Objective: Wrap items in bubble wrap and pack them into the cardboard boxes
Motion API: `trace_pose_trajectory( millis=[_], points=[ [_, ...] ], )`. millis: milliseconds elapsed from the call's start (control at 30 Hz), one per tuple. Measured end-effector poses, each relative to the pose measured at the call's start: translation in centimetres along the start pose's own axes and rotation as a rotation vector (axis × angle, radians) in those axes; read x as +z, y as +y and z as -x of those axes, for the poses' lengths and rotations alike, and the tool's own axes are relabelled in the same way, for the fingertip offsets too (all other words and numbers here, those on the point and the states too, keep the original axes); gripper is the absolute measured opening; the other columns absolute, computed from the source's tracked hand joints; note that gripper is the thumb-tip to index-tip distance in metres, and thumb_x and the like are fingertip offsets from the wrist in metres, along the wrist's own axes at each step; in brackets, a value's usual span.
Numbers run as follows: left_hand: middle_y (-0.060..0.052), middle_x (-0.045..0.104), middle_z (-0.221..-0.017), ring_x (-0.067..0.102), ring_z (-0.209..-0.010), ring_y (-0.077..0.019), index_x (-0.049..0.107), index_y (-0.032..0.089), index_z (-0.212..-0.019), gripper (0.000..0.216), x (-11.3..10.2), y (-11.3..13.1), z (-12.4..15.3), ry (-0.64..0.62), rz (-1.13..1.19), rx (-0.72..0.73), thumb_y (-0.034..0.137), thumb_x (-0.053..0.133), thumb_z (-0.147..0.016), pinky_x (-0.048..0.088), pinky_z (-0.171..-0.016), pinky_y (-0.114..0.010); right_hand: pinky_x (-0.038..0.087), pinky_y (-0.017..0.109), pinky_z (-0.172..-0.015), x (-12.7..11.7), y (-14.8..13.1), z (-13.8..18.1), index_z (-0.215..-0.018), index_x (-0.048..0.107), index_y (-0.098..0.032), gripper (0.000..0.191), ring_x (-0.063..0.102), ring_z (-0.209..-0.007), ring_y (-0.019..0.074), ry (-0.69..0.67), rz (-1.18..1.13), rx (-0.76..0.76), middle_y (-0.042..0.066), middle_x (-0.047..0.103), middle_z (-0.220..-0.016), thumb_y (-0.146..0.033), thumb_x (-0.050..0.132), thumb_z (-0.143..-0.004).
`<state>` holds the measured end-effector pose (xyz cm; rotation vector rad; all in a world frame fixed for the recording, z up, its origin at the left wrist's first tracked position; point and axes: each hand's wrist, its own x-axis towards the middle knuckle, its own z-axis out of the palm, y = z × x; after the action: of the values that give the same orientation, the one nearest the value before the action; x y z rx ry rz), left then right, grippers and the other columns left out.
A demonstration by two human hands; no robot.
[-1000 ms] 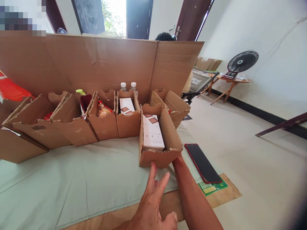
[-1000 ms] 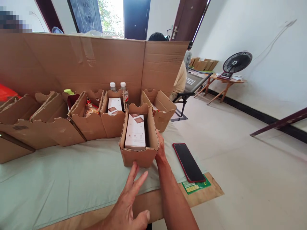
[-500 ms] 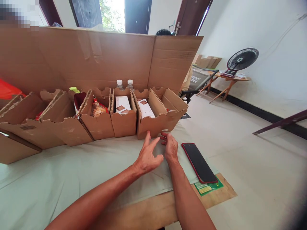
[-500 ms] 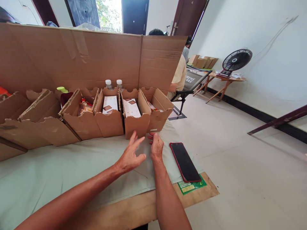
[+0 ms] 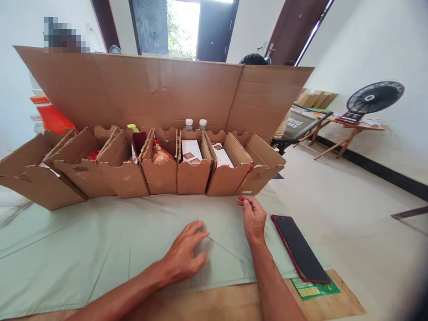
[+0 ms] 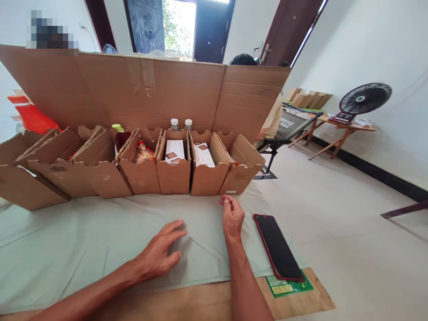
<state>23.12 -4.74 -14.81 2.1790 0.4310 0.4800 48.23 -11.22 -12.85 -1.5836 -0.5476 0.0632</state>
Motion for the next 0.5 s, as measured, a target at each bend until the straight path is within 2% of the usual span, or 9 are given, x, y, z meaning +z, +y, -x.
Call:
trace_pose_trajectory(
  millis=[33, 100, 167, 233, 300, 367, 433, 500],
  points=[
    [-0.015, 0.055, -0.15, 0.044, -0.145, -0.036, 0.065, 0.023, -0.133, 0.06, -0.5, -0.8, 2.3, 0.022, -0.006, 0.032, 0.014, 0.064, -0.074, 0.038, -0.116, -0.062, 0.053, 0.038, -0.077, 0.4, -1.2, 0.6, -0.092, 0.07, -0.017, 0.037, 0.07, -0.079, 0.0223, -0.005, -0.004, -0.033, 0.009, 0.075, -0.092, -0.051, 0.061, -0.081],
    [-0.013, 0.059, -0.147, 0.041, -0.147, -0.0354, 0.065, 0.026, -0.131, 0.056, -1.2, -1.9, 6.7, 0.061, -0.012, 0.086, 0.013, 0.063, -0.077, 0.041, -0.114, -0.062, 0.054, 0.038, -0.08, 1.7, -4.0, 1.6, -0.102, 0.07, -0.018, 0.035, 0.07, -0.077, 0.0201, -0.045, -0.001, -0.113, 0.008, 0.076, -0.095, -0.047, 0.06, -0.084],
    [-0.013, 0.063, -0.142, 0.041, -0.147, -0.0347, 0.063, 0.028, -0.134, 0.056, -1.4, -2.5, 9.9, 0.092, -0.01, 0.146, 0.012, 0.061, -0.08, 0.045, -0.111, -0.06, 0.054, 0.035, -0.075, 3.5, -7.2, 2.1, -0.118, 0.067, -0.021, 0.038, 0.068, -0.071, 0.0175, -0.157, 0.056, -0.217, 0.004, 0.075, -0.092, -0.042, 0.058, -0.088],
    [-0.013, 0.068, -0.134, 0.046, -0.144, -0.0343, 0.061, 0.029, -0.135, 0.058, -1.3, -2.8, 11.7, 0.115, -0.001, 0.21, 0.011, 0.061, -0.08, 0.049, -0.109, -0.056, 0.052, 0.032, -0.07, 5.6, -10.0, 1.7, -0.135, 0.059, -0.023, 0.046, 0.065, -0.064, 0.0161, -0.306, 0.185, -0.315, 0.0, 0.074, -0.084, -0.036, 0.054, -0.091],
    [-0.012, 0.073, -0.125, 0.052, -0.14, -0.0347, 0.062, 0.027, -0.133, 0.058, -1.0, -2.8, 12.2, 0.121, 0.005, 0.24, 0.011, 0.061, -0.078, 0.051, -0.106, -0.053, 0.05, 0.032, -0.07, 7.7, -12.0, 0.3, -0.14, 0.056, -0.026, 0.052, 0.064, -0.062, 0.0167, -0.423, 0.348, -0.354, -0.002, 0.073, -0.078, -0.028, 0.052, -0.089],
    [-0.012, 0.074, -0.121, 0.055, -0.136, -0.0353, 0.066, 0.025, -0.129, 0.056, -0.9, -2.6, 11.9, 0.118, 0.008, 0.214, 0.012, 0.061, -0.075, 0.052, -0.105, -0.053, 0.047, 0.032, -0.071, 9.4, -13.0, -1.5, -0.129, 0.064, -0.027, 0.047, 0.064, -0.063, 0.0188, -0.474, 0.463, -0.35, -0.002, 0.072, -0.071, -0.024, 0.055, -0.083],
    [-0.012, 0.075, -0.118, 0.057, -0.133, -0.0352, 0.068, 0.024, -0.125, 0.053, -1.0, -2.3, 11.4, 0.128, 0.02, 0.177, 0.012, 0.062, -0.073, 0.053, -0.105, -0.054, 0.046, 0.032, -0.07, 10.5, -13.5, -2.9, -0.107, 0.072, -0.028, 0.032, 0.064, -0.064, 0.0206, -0.495, 0.503, -0.341, -0.002, 0.069, -0.063, -0.021, 0.06, -0.077],
    [-0.011, 0.076, -0.115, 0.059, -0.131, -0.0346, 0.069, 0.025, -0.122, 0.05, -1.2, -1.9, 11.0, 0.156, 0.044, 0.17, 0.011, 0.062, -0.074, 0.053, -0.105, -0.054, 0.046, 0.032, -0.068, 10.6, -13.7, -3.4, -0.085, 0.071, -0.028, 0.016, 0.064, -0.062, 0.0209, -0.512, 0.5, -0.343, -0.002, 0.066, -0.057, -0.02, 0.062, -0.074]
  ],
)
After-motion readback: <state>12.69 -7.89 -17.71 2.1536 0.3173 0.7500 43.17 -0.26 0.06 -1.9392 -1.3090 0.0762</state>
